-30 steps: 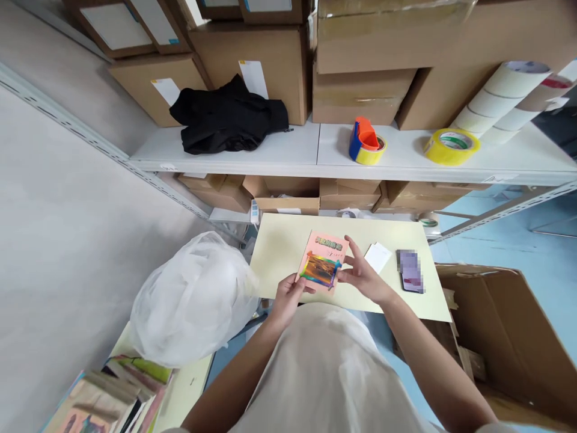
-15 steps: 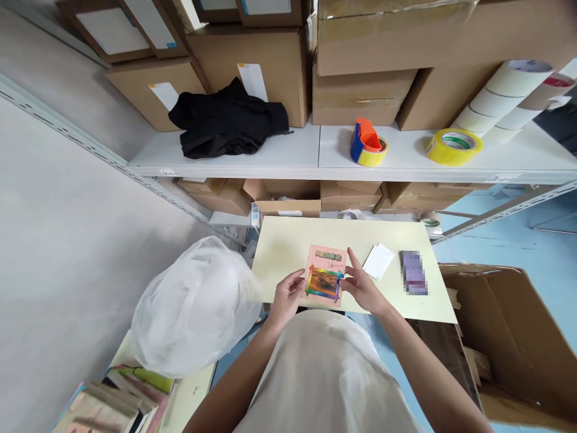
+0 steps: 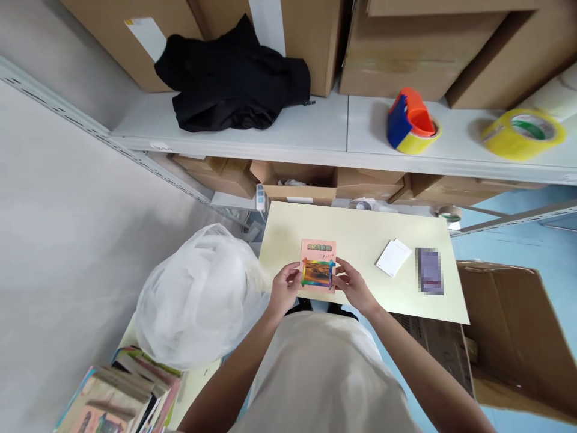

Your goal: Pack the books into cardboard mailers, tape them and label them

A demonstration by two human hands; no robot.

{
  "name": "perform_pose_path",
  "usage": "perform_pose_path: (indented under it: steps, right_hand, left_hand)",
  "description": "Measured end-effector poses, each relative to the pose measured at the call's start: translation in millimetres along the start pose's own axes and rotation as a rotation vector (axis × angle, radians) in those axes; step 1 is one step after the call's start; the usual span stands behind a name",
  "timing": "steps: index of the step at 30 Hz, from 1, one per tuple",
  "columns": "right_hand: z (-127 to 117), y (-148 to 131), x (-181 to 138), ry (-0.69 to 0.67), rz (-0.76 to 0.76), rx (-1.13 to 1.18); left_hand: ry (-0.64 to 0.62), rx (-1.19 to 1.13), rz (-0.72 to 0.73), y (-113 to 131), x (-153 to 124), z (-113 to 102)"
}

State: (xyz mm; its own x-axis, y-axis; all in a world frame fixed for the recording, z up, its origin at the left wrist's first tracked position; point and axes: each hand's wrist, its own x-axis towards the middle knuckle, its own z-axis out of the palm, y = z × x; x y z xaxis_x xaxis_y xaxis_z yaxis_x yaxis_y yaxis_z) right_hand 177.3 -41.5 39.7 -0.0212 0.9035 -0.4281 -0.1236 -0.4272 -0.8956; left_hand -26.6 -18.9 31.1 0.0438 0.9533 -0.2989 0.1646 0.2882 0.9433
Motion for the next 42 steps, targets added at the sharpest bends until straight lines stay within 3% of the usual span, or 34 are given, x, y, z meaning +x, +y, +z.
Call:
perform_pose_path:
  steps: [5, 13, 18, 28, 36, 39, 42]
  right_hand:
    - [33, 11, 64, 0.064, 0.018, -0.089]
    - [90, 43, 204, 0.225, 0.098, -0.29]
    - [103, 55, 252, 0.259, 0.136, -0.382]
    - [112, 63, 261, 0.245, 0.034, -0.587]
    - [114, 66, 254, 0.278, -0.001, -0.592]
    - [102, 58, 238, 0.299, -0.034, -0.496]
    - [73, 47, 195, 0.297, -0.067, -0.385]
  left_hand:
    - [-0.015, 0.148, -0.025, -15, 54, -26]
    - [0.106, 0.563, 0.011, -63, 190, -64]
    - [0.088, 0.61, -0.021, -84, 236, -76]
    - [0.025, 0.742, 0.032, -97, 248, -81]
    - [0.017, 0.835, 0.039, -82, 241, -80]
    - [-0.008, 0.86, 0.084, -69, 231, -81]
    - [-0.126, 0.844, 0.124, -50, 217, -76]
